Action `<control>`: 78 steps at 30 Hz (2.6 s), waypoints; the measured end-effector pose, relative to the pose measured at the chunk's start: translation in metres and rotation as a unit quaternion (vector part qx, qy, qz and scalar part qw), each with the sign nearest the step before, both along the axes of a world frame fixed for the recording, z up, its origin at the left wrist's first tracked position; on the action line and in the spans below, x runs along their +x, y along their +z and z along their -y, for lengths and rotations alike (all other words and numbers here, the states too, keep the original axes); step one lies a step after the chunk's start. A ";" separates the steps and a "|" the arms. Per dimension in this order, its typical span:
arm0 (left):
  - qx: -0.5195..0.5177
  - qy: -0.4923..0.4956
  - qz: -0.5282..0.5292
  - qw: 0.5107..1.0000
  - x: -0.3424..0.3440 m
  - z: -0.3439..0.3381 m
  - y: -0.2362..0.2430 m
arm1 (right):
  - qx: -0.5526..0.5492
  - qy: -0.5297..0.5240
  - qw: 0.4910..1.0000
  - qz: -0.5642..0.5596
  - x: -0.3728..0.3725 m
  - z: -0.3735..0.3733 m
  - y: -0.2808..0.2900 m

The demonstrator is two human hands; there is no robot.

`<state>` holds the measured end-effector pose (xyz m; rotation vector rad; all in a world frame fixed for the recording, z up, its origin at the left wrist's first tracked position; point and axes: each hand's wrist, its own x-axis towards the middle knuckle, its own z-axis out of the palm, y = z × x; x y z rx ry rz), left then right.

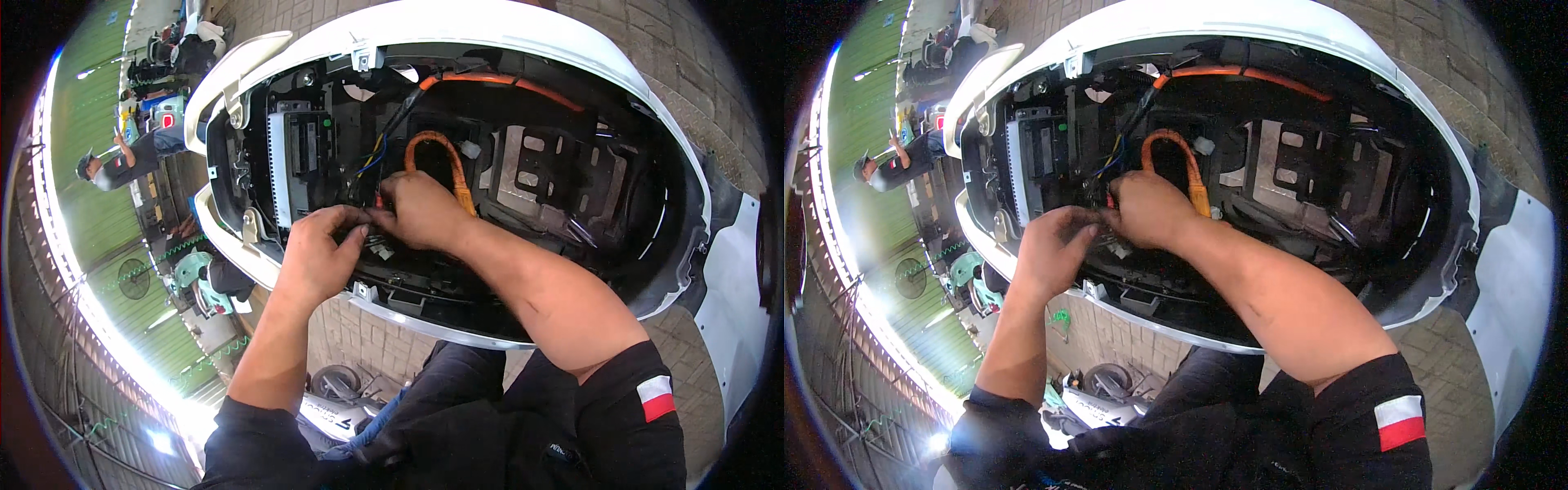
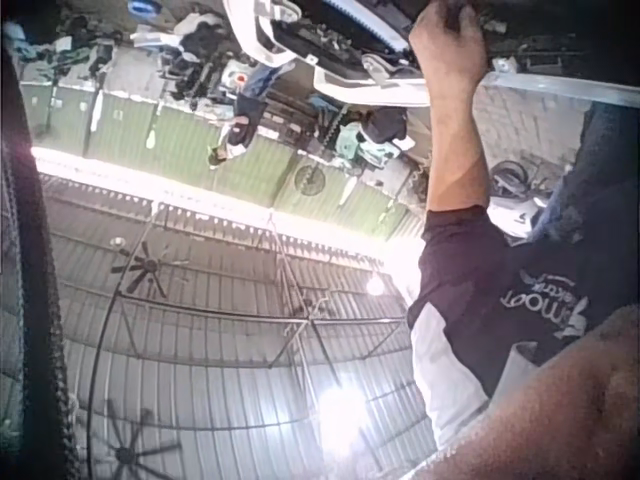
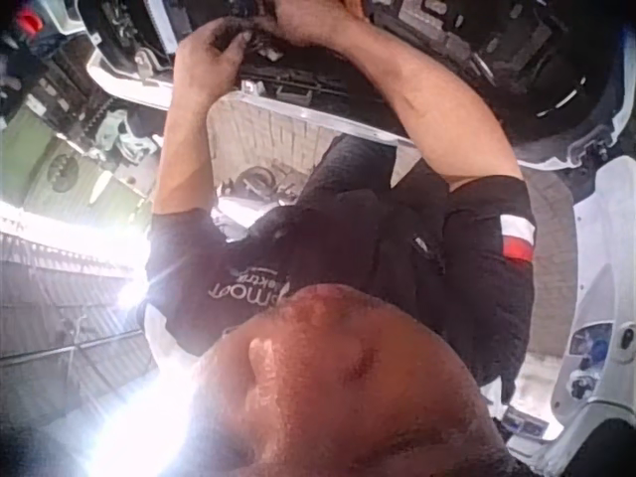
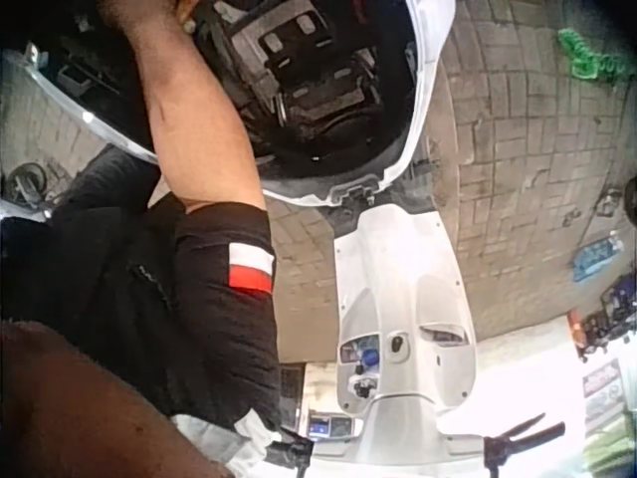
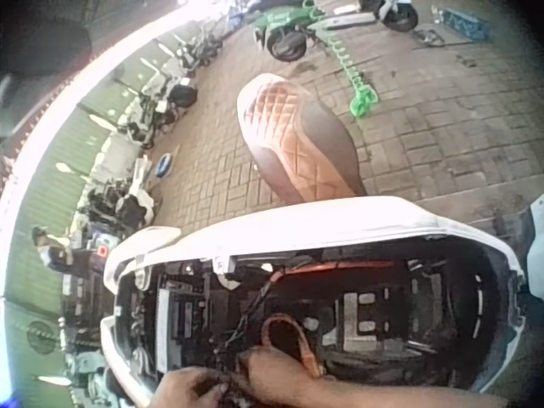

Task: The person works on the internal electrical components and wiring inside an electric scooter, handling various wires and connectors by hand and placing a metal support bar across the chassis.

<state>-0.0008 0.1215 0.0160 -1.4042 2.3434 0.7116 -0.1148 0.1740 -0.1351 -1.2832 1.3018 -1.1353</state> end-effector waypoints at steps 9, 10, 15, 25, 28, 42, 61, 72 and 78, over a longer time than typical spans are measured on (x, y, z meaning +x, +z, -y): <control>-0.070 0.008 0.072 0.995 -0.014 0.001 -0.005 | -0.035 0.034 0.997 0.054 -0.009 -0.004 -0.008; -0.094 0.003 0.080 0.992 -0.014 0.001 -0.009 | -0.040 0.037 0.997 0.047 -0.009 -0.004 -0.007; -0.139 -0.064 0.057 0.987 -0.012 0.000 -0.017 | -0.009 0.079 0.996 0.051 -0.013 0.000 -0.004; -0.193 -0.086 0.166 0.963 -0.010 -0.013 -0.008 | -0.021 0.110 0.990 0.086 -0.001 0.007 -0.002; -0.180 -0.053 0.171 0.967 -0.003 -0.010 -0.004 | -0.065 0.102 0.991 0.057 0.008 0.010 -0.005; -0.180 0.049 0.118 0.975 -0.007 -0.008 -0.010 | -0.033 0.170 0.984 -0.032 0.002 0.015 0.023; -0.158 0.070 0.009 0.985 -0.004 -0.036 -0.011 | 0.041 0.071 0.997 0.004 0.011 -0.010 0.017; -0.138 0.111 0.010 0.984 -0.009 -0.026 -0.006 | 0.018 0.152 0.988 0.030 0.002 -0.004 0.017; -0.192 0.074 0.034 0.978 -0.013 -0.025 -0.016 | -0.008 0.194 0.981 0.016 0.001 0.010 0.010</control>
